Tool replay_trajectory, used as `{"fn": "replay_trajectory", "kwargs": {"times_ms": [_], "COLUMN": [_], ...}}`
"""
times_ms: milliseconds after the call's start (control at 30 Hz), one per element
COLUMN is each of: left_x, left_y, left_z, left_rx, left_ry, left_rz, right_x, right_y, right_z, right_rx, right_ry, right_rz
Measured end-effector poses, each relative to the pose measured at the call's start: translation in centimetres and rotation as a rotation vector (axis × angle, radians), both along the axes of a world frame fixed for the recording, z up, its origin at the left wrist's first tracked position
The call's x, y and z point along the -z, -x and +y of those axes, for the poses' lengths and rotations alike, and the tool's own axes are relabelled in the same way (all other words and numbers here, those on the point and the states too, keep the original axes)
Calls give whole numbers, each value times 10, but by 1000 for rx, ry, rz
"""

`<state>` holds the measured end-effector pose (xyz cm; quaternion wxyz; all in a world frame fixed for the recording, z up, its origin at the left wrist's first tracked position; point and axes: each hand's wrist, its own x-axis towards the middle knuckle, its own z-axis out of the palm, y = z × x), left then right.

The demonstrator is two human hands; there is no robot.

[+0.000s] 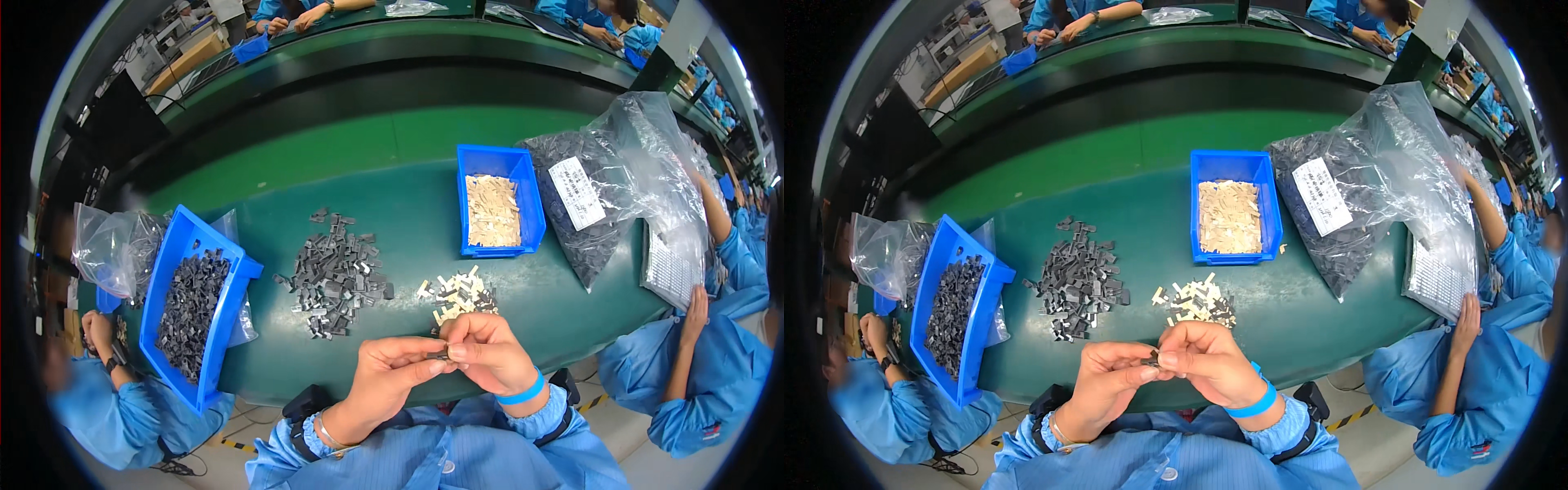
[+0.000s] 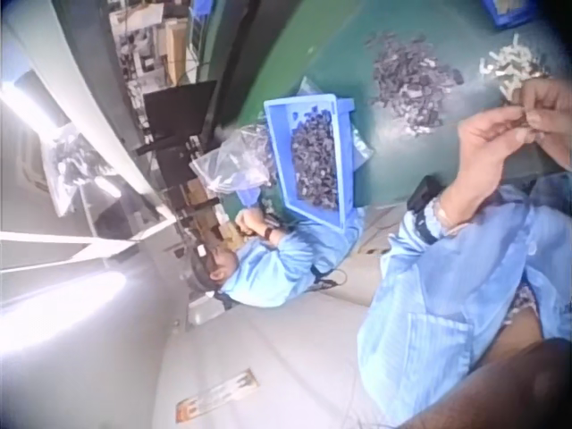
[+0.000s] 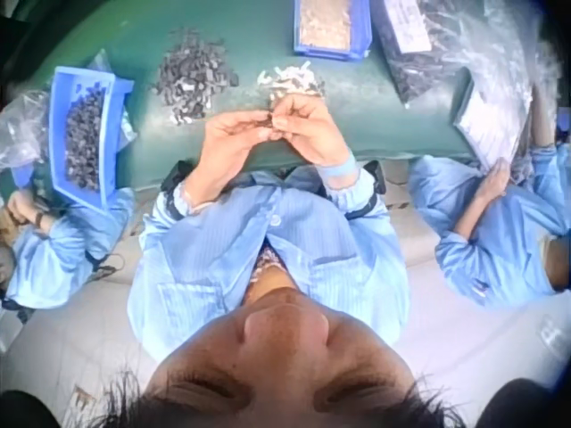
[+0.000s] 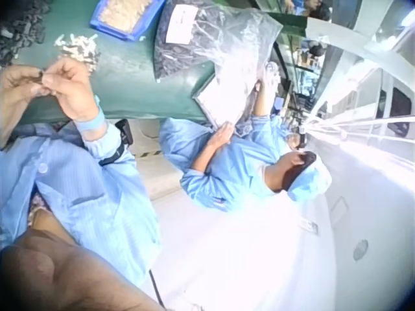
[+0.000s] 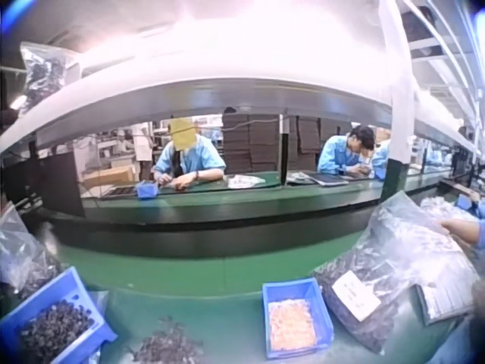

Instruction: Assembling small black and white plastic components together on an industrial assembly line.

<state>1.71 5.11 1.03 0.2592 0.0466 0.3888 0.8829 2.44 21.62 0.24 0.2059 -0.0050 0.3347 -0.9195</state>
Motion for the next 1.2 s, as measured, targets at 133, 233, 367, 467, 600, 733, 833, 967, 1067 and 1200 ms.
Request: {"fn": "replay_trajectory", "kwargs": {"times_ms": [133, 233, 367, 467, 600, 733, 833, 967, 1067, 1200], "left_x": [2, -6, -17, -17, -16, -12, -5, -5, 0, 0], "left_y": [2, 3, 5, 3, 2, 2, -1, 0, -3, -1], "left_z": [-4, -12, -22, -29, -47, -65, -71, -80, -81, -85], "left_rx": [24, 54, 65, 63, 35, -89, -115, 8, 106, 161], "left_ry": [2, 132, 411, 565, 642, 514, 322, -135, -399, -585], "left_rz": [66, 151, 349, 537, 676, 649, 453, -63, -277, -403], "right_x": [-4, -9, -7, -7, -11, -17, -19, -15, -5, -11], "right_y": [-1, -7, -13, -17, -14, -10, -6, 0, 5, 12], "right_z": [-2, -15, -29, -37, -48, -58, -71, -85, -95, -98], "right_rx": [-20, 50, 132, 162, 125, 65, 20, 57, 234, 372], "right_ry": [-75, -168, -286, -392, -417, -318, -180, -134, -300, -662], "right_rz": [4, -37, 55, 88, 128, 117, 64, 63, 337, 611]}}
